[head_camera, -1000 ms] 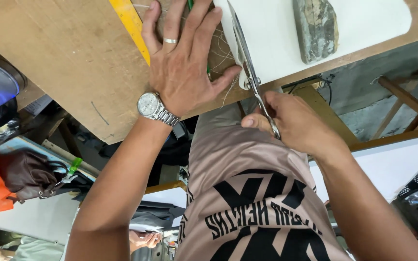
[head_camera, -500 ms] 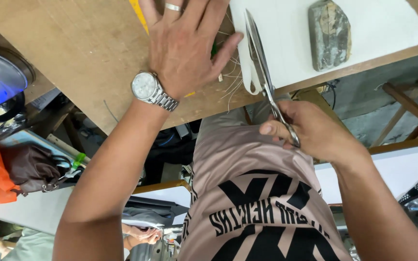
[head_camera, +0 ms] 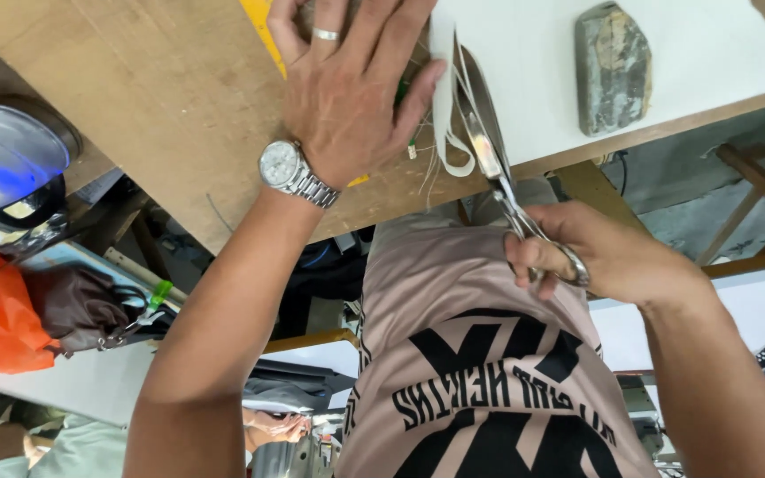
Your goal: A person aligns a paper pattern on white fabric and uses scissors to cut out the shape on a workbench.
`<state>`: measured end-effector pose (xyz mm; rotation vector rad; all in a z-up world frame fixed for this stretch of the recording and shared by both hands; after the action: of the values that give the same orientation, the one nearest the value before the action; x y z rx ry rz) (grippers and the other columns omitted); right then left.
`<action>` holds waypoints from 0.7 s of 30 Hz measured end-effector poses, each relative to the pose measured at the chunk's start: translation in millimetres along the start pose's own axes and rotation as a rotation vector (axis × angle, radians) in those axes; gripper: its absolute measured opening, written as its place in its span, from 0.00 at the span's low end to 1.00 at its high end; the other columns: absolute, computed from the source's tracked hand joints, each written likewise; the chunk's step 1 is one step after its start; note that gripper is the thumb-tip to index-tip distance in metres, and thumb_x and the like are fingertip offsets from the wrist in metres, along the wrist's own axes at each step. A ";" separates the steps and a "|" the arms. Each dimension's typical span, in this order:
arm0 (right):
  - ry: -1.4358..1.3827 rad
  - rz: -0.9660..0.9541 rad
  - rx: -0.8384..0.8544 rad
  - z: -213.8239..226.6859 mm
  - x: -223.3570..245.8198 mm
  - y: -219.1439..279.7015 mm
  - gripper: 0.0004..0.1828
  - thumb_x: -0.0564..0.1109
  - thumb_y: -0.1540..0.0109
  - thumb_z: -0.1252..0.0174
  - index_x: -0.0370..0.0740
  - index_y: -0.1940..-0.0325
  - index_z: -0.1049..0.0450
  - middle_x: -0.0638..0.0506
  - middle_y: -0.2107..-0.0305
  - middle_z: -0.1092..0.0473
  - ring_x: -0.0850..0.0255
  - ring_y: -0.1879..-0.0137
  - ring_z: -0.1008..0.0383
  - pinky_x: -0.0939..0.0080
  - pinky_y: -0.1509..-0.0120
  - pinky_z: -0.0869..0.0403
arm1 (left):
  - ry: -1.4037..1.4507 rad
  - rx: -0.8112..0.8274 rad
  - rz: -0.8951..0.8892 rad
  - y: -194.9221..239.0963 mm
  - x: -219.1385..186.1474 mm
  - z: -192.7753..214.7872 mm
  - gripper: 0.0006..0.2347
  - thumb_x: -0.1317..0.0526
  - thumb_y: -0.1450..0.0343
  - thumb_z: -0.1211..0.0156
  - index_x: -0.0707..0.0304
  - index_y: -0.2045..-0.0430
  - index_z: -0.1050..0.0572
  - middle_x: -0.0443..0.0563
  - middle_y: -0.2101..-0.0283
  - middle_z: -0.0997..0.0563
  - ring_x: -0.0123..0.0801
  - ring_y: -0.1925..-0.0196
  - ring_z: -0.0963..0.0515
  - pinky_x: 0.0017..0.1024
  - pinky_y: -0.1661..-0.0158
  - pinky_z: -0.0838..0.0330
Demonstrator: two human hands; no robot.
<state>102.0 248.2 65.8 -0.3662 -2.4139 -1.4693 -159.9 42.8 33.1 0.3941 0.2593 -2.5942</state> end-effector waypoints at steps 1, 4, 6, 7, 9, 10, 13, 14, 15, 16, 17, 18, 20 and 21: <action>0.019 -0.008 -0.017 2.1 7.9 -4.1 0.35 0.76 0.34 0.36 0.40 0.56 0.14 0.43 0.63 0.12 0.52 0.57 0.07 0.53 0.57 0.03 | -0.026 0.010 -0.002 -2.2 1.2 -2.2 0.21 0.44 0.03 0.33 0.55 0.18 0.20 0.50 0.20 0.19 0.54 0.22 0.23 0.63 0.30 0.33; -0.008 -0.143 -0.117 -2.0 22.1 -9.5 0.25 0.63 0.28 0.35 0.37 0.53 0.15 0.41 0.59 0.16 0.50 0.53 0.08 0.49 0.51 0.00 | -0.066 -0.012 -0.015 -0.1 1.9 -6.6 0.23 0.45 0.04 0.25 0.54 0.16 0.20 0.46 0.18 0.20 0.50 0.19 0.26 0.59 0.28 0.34; 0.032 -0.077 -0.115 2.8 13.4 -11.6 0.24 0.64 0.27 0.35 0.38 0.53 0.15 0.44 0.60 0.18 0.53 0.56 0.09 0.51 0.53 0.01 | -0.067 -0.001 -0.007 -2.2 0.2 -5.6 0.23 0.46 0.04 0.25 0.53 0.16 0.21 0.46 0.18 0.20 0.50 0.19 0.26 0.59 0.28 0.34; 0.071 -0.015 -0.115 4.2 9.7 -12.5 0.24 0.64 0.27 0.35 0.40 0.53 0.15 0.47 0.61 0.19 0.56 0.59 0.11 0.54 0.55 0.02 | -0.065 0.010 0.004 -2.2 -0.8 -5.2 0.22 0.47 0.05 0.26 0.53 0.16 0.21 0.46 0.18 0.19 0.50 0.20 0.26 0.59 0.28 0.35; 0.034 -0.064 -0.128 4.8 5.6 -10.1 0.24 0.64 0.27 0.35 0.40 0.52 0.15 0.46 0.59 0.17 0.54 0.55 0.10 0.52 0.54 0.02 | -0.065 0.021 0.009 -1.6 -1.5 -4.9 0.23 0.46 0.05 0.25 0.53 0.15 0.21 0.46 0.18 0.20 0.50 0.20 0.25 0.60 0.27 0.35; 0.001 -0.114 -0.145 6.2 2.9 -9.1 0.23 0.64 0.28 0.35 0.40 0.52 0.15 0.44 0.57 0.16 0.53 0.52 0.08 0.50 0.52 0.03 | -0.064 0.029 0.016 -2.2 -1.4 -5.1 0.23 0.46 0.04 0.25 0.53 0.15 0.22 0.46 0.18 0.20 0.50 0.20 0.24 0.61 0.26 0.35; 0.114 -0.072 -0.139 6.6 6.0 -15.7 0.17 0.56 0.22 0.35 0.40 0.51 0.14 0.49 0.62 0.20 0.58 0.62 0.13 0.57 0.55 0.04 | -0.061 0.019 0.012 -1.8 0.3 -8.0 0.23 0.44 0.04 0.28 0.51 0.15 0.21 0.44 0.17 0.21 0.49 0.18 0.25 0.60 0.25 0.34; 0.108 -0.072 -0.144 0.5 14.7 -19.6 0.17 0.56 0.22 0.35 0.40 0.51 0.14 0.49 0.62 0.20 0.58 0.62 0.13 0.57 0.55 0.04 | -0.057 0.020 0.005 -1.7 0.0 -6.1 0.23 0.44 0.04 0.28 0.51 0.15 0.21 0.44 0.17 0.21 0.49 0.18 0.25 0.60 0.25 0.34; 0.178 -0.078 -0.185 -2.8 24.7 -23.3 0.22 0.64 0.26 0.35 0.43 0.53 0.19 0.52 0.65 0.24 0.59 0.64 0.17 0.57 0.57 0.09 | -0.027 0.005 0.002 -2.6 0.1 -3.8 0.22 0.45 0.04 0.27 0.54 0.17 0.19 0.46 0.17 0.21 0.50 0.18 0.26 0.61 0.25 0.35; 0.247 -0.084 -0.227 -6.2 34.9 -27.2 0.27 0.72 0.30 0.34 0.46 0.55 0.23 0.55 0.69 0.28 0.60 0.66 0.21 0.57 0.59 0.14 | 0.003 -0.011 -0.001 -3.2 0.5 -1.3 0.21 0.47 0.05 0.26 0.56 0.20 0.17 0.47 0.18 0.20 0.51 0.18 0.26 0.61 0.26 0.37; 0.246 -0.086 -0.228 -8.0 35.0 -29.3 0.27 0.72 0.30 0.34 0.46 0.55 0.23 0.55 0.69 0.28 0.60 0.66 0.21 0.57 0.59 0.14 | 0.006 -0.010 -0.002 -3.4 0.1 -0.5 0.21 0.47 0.05 0.26 0.56 0.20 0.17 0.47 0.18 0.20 0.51 0.18 0.26 0.61 0.26 0.37; 0.338 -0.047 -0.279 -8.3 37.5 -31.3 0.31 0.74 0.29 0.34 0.46 0.59 0.29 0.54 0.69 0.34 0.59 0.64 0.30 0.53 0.57 0.24 | 0.017 -0.005 0.002 -3.5 0.1 0.1 0.20 0.48 0.06 0.25 0.57 0.21 0.17 0.47 0.18 0.20 0.51 0.18 0.27 0.61 0.26 0.36; 0.429 -0.007 -0.330 -12.4 52.1 -33.1 0.36 0.77 0.27 0.34 0.47 0.64 0.35 0.54 0.69 0.40 0.58 0.62 0.39 0.49 0.55 0.35 | 0.026 -0.001 0.004 -4.5 0.5 -0.5 0.20 0.48 0.06 0.23 0.57 0.22 0.16 0.47 0.19 0.21 0.51 0.18 0.27 0.61 0.27 0.36; 0.420 -0.126 -0.360 -15.4 58.9 -32.2 0.34 0.77 0.31 0.32 0.44 0.56 0.28 0.50 0.65 0.30 0.55 0.57 0.28 0.48 0.50 0.27 | 0.024 -0.010 0.004 -3.9 0.5 -0.9 0.20 0.48 0.07 0.23 0.57 0.22 0.16 0.47 0.19 0.21 0.50 0.18 0.27 0.61 0.27 0.36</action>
<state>37.6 223.9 68.1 0.0268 -1.8751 -1.8267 -162.1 46.1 32.5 0.4217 0.2798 -2.5842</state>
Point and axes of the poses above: each hand's wrist, its own y-axis away from the middle knuckle, its own z-axis out of the back of the hand, x = y × z, the point moved 4 cm from there along -y, towards the middle knuckle
